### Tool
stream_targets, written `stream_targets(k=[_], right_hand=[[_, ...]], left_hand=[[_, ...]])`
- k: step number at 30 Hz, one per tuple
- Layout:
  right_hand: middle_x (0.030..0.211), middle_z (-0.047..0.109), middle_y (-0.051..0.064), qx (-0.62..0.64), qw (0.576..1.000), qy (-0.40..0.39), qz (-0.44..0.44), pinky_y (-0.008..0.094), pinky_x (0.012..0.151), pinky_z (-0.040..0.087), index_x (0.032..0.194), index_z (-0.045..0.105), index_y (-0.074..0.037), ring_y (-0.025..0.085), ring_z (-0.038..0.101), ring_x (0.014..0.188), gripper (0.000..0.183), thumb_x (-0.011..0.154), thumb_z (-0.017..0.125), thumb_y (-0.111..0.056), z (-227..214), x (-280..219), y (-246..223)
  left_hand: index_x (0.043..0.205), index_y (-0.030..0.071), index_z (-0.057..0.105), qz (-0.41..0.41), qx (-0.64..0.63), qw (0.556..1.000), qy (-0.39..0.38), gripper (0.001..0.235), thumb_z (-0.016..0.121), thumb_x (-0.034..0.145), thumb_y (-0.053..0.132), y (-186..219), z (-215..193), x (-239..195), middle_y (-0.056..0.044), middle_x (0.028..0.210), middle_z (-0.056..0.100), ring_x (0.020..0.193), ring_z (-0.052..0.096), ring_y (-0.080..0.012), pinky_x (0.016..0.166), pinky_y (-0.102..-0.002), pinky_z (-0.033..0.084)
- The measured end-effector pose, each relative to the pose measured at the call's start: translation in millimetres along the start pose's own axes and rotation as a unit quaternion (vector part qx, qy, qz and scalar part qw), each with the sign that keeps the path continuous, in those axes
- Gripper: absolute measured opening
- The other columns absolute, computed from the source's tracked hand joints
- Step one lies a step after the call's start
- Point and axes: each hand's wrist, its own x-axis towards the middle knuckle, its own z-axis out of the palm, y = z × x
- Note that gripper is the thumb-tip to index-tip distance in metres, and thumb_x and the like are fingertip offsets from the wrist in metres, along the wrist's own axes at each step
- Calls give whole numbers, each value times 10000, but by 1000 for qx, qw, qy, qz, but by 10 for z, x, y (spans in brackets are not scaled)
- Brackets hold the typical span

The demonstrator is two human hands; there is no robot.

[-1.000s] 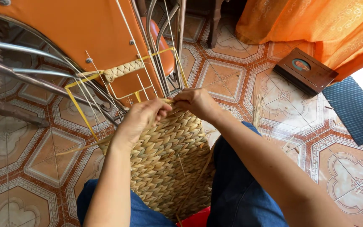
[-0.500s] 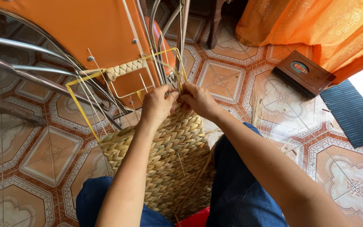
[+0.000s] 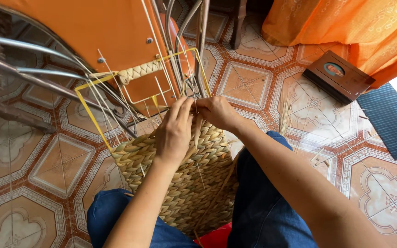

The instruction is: The person sits on the floor weaving a water hyacinth basket on a metal frame, threading and tightening woven strands around the rim and sides by hand. They pull individual strands taut, tuck ends into the weave, and rotate the basket to work around it.

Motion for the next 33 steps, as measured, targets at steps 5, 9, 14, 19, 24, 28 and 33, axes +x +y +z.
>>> stream_targets(k=[5,9,14,19,24,28,33], right_hand=[[928,775,77,95,995,0,20,285,676,619,1120,656,-58,137,745,780,169,952,645,-63,-152,-51,-189],[878,754,33,144,983,7,111,277,666,614,1035,657,-90,114,733,773,74,966,669,-112,-136,-9,-207],[861,755,22,121,986,23,111,275,684,625,1003,654,-96,103,743,779,67,964,681,-143,-98,31,-113],[877,768,11,64,992,19,105,277,690,634,1002,673,-117,100,751,786,93,958,697,-194,-85,22,-86],[882,792,6,10,996,64,58,285,721,626,957,752,-135,123,738,796,74,922,725,-195,-10,3,-25],[900,798,-2,73,992,65,74,278,775,630,950,775,-139,112,738,831,80,922,718,-188,-35,-44,-89],[933,783,-11,179,972,51,145,286,794,633,1018,762,-131,91,747,859,100,948,695,-154,-141,-82,-234]], left_hand=[[1125,15,686,11,180,981,-70,195,702,936,62,-214,94,-136,-140,1015,691,883,729,-243,679,-291,637],[1015,-5,684,-46,174,976,-121,147,703,972,135,-265,90,-256,-109,882,655,588,660,-166,435,-252,557],[1006,66,737,-68,151,979,-116,129,719,964,187,-171,-531,-341,-63,800,656,494,579,-130,369,-236,448],[1088,178,788,-202,145,959,-133,148,702,970,202,-273,-1222,-731,-5,753,676,481,546,-128,393,-241,425],[1219,92,732,-353,97,929,59,215,690,1011,126,-228,-1822,-1277,-69,1024,720,834,705,-191,726,-302,561],[1184,103,758,-335,115,932,77,172,695,1024,101,-66,-2050,-1794,-103,1093,713,919,698,-224,791,-321,565],[1253,31,717,-452,23,874,175,238,661,1024,62,55,-2195,-2533,-106,1164,738,1035,718,-194,913,-321,563]])
